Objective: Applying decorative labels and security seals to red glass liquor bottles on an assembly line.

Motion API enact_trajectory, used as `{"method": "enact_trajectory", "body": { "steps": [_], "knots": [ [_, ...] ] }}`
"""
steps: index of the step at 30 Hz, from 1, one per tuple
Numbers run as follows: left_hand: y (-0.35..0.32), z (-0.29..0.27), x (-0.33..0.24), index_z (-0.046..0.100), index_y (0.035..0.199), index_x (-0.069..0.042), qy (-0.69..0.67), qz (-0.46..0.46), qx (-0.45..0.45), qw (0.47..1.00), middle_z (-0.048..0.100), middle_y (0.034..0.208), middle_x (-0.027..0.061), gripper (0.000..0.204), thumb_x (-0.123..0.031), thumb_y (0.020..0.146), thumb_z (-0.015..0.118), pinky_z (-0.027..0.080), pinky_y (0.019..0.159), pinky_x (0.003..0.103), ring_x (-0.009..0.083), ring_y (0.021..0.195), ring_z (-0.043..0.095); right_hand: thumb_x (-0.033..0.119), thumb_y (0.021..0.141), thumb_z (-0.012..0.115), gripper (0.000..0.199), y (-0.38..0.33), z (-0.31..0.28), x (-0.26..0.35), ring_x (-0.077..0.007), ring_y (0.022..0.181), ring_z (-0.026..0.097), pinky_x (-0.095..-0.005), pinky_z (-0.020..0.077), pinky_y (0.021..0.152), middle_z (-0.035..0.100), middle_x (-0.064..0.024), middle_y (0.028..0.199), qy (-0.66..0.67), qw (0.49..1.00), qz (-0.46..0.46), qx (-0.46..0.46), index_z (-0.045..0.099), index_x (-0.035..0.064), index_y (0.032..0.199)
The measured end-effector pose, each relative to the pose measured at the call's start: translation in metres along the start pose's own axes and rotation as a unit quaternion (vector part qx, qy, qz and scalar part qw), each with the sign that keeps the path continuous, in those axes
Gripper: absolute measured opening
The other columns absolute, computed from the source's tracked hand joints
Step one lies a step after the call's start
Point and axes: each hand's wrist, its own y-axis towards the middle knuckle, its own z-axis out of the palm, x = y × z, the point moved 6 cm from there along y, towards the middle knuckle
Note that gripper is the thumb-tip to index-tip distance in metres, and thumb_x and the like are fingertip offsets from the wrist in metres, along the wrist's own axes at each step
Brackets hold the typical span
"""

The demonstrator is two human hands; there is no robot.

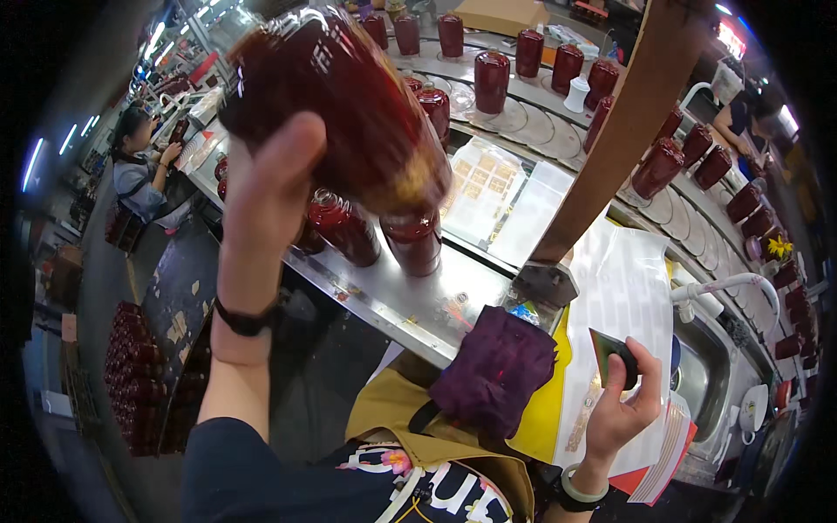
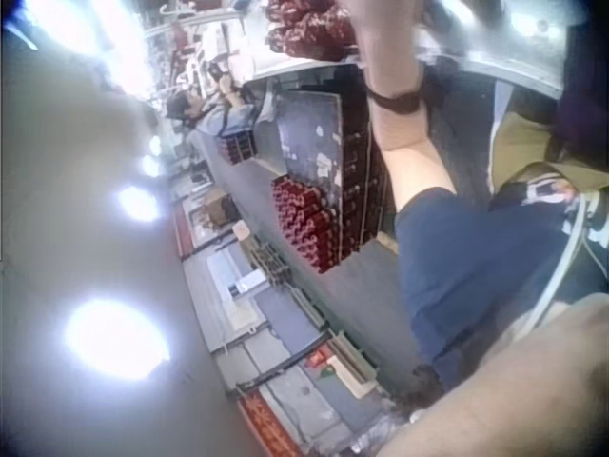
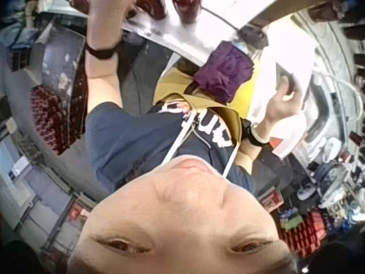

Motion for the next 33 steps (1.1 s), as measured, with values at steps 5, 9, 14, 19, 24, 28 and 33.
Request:
{"method": "enact_trajectory", "body": {
  "steps": [5,9,14,19,24,28,33],
  "knots": [
    [0.080,-0.074,0.030,0.062,0.133,-0.002,0.280,0.030,0.012,0.959,0.073,0.120,0.0095,0.069,-0.017,0.074,0.095,0.055,0.102,0.036,0.0192,0.109,0.071,-0.003,0.095,0.071,0.020,-0.008,0.007,0.006,-0.0167,0.090,0.064,-0.0291,0.0508,0.083,0.068,-0.0087,0.096,-0.010,1.000,0.005,-0.001,0.070,-0.0019,0.115],
    [0.090,-0.111,0.085,0.051,0.143,-0.005,0.399,-0.106,0.050,0.909,0.064,0.136,0.0111,0.090,-0.017,0.068,0.099,0.049,0.110,0.037,0.0199,0.125,0.061,-0.003,0.095,0.071,0.020,-0.018,0.003,0.003,-0.0171,0.090,0.064,-0.0292,0.0508,0.082,0.068,-0.0091,0.096,-0.004,1.000,0.007,-0.017,0.070,-0.0021,0.114],
    [0.086,-0.140,0.133,0.056,0.139,-0.005,0.565,-0.172,0.129,0.797,0.063,0.136,0.0142,0.092,-0.028,0.061,0.098,0.046,0.113,0.036,0.0255,0.128,0.061,-0.004,0.094,0.071,0.019,-0.025,0.000,0.004,-0.0182,0.090,0.065,-0.0294,0.0509,0.082,0.069,-0.0096,0.096,-0.020,1.000,0.002,-0.023,0.070,-0.0021,0.113],
    [0.085,-0.135,0.162,0.063,0.130,-0.002,0.590,-0.193,0.197,0.758,0.070,0.124,0.0175,0.088,-0.031,0.054,0.097,0.051,0.106,0.039,0.0311,0.119,0.067,-0.004,0.089,0.075,0.022,-0.029,0.007,0.005,-0.0210,0.086,0.067,-0.0307,0.0516,0.079,0.070,-0.0106,0.094,-0.028,0.999,-0.014,-0.016,0.071,-0.0010,0.110],
    [0.081,-0.148,0.186,0.062,0.130,-0.001,0.624,-0.166,0.229,0.729,0.069,0.126,0.0183,0.088,-0.032,0.055,0.097,0.049,0.108,0.041,0.0334,0.123,0.065,-0.006,0.087,0.077,0.023,-0.024,0.017,0.015,-0.0210,0.081,0.067,-0.0303,0.0527,0.074,0.070,-0.0101,0.092,-0.015,1.000,-0.012,0.013,0.071,0.0000,0.108],
    [0.072,-0.139,0.163,0.053,0.145,0.002,0.637,-0.024,0.231,0.735,0.063,0.139,0.0226,0.096,-0.027,0.064,0.095,0.046,0.113,0.042,0.0360,0.129,0.061,-0.006,0.088,0.076,0.021,-0.022,0.023,0.018,-0.0186,0.079,0.067,-0.0302,0.0532,0.074,0.069,-0.0100,0.092,0.000,0.999,-0.018,0.029,0.070,0.0000,0.107],
    [0.006,-0.142,0.111,0.047,0.153,-0.002,0.475,-0.132,0.069,0.867,0.057,0.147,0.0229,0.088,-0.025,0.081,0.090,0.040,0.119,0.043,0.0334,0.141,0.052,-0.004,0.094,0.069,0.018,-0.030,0.025,-0.009,-0.0194,0.081,0.067,-0.0305,0.0528,0.076,0.068,-0.0106,0.092,0.045,0.998,0.033,0.035,0.066,-0.0001,0.111]
  ]
}}
